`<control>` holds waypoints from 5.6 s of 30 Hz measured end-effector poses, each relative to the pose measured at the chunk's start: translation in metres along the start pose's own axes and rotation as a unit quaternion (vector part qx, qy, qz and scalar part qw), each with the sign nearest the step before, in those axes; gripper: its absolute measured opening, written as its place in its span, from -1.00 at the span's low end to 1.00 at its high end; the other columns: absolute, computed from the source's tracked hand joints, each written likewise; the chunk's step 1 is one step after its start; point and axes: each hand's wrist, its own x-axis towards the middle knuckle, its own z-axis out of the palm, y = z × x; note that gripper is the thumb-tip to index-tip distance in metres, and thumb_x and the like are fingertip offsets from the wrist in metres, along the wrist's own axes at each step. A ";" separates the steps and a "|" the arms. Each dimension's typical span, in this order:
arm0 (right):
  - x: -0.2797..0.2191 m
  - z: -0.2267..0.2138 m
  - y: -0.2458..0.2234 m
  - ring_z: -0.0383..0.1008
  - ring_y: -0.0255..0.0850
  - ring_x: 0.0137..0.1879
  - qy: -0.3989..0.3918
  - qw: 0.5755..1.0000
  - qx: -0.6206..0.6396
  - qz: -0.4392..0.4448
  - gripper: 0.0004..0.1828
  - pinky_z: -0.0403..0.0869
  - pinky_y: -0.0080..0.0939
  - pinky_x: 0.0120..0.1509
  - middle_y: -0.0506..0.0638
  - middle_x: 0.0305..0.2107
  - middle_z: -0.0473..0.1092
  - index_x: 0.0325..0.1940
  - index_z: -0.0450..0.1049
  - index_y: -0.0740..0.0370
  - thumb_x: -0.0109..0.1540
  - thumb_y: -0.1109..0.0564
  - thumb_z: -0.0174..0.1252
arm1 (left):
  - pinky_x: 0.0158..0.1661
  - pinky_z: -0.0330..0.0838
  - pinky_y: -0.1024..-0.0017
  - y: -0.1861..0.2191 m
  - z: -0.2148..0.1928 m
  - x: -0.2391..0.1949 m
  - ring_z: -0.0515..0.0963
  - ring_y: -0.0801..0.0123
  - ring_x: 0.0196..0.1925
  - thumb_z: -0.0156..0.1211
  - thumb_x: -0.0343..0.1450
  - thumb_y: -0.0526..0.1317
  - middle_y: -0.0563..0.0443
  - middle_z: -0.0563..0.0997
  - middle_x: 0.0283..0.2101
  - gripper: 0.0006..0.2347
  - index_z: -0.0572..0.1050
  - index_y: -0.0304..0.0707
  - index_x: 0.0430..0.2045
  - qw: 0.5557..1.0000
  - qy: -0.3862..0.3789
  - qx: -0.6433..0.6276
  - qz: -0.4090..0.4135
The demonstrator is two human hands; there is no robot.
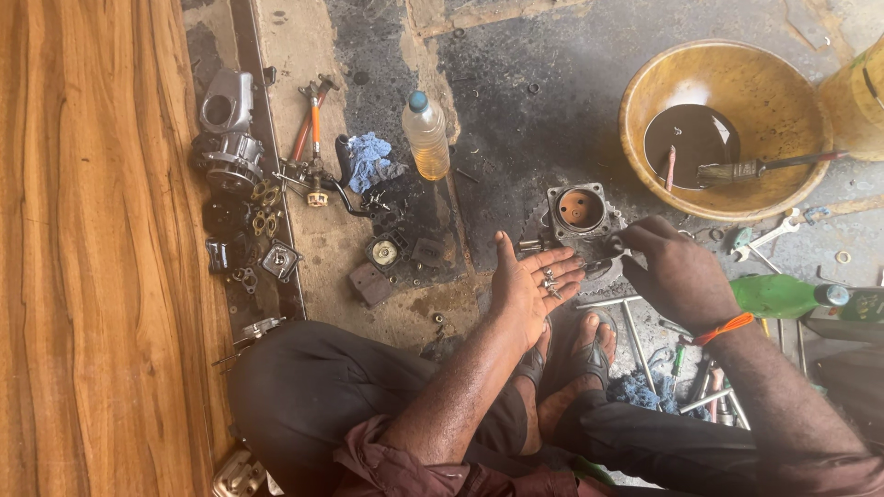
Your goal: The person handles various metal engine components by hand, rinsing them with liquid from different bottles and wiping them over a basin.
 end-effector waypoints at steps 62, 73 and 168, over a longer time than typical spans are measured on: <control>0.052 0.002 0.007 0.60 0.10 -0.03 -0.111 0.979 -0.159 0.063 -0.66 0.54 0.15 0.00 0.09 -0.15 0.52 0.07 0.38 0.07 0.41 -0.17 -0.06 | -0.62 0.21 0.56 -0.011 -0.002 0.024 0.33 0.56 -0.65 -0.06 0.50 0.28 0.21 0.34 -0.62 -0.46 0.51 -0.27 -0.50 0.986 0.084 0.139 0.036; 0.054 0.003 0.012 0.61 0.00 -0.01 -0.081 0.989 -0.098 0.073 -0.70 0.57 0.07 0.06 0.02 0.00 0.51 0.11 0.47 0.00 0.35 -0.09 0.07 | -0.52 0.34 0.56 -0.005 0.002 0.015 0.40 0.57 -0.58 -0.16 0.54 0.27 0.20 0.37 -0.58 -0.45 0.54 -0.24 -0.44 0.989 0.079 0.126 0.010; -0.033 0.065 -0.017 0.62 -0.02 -0.14 0.057 0.622 0.701 0.344 -0.83 0.55 -0.08 -0.09 0.24 -0.25 0.55 -0.05 0.27 0.31 0.38 0.14 0.03 | -0.51 0.62 0.37 0.018 -0.006 0.007 0.64 0.30 -0.57 0.50 0.25 0.13 -0.04 0.63 -0.47 0.00 -0.09 -0.31 0.45 0.545 0.039 0.788 0.285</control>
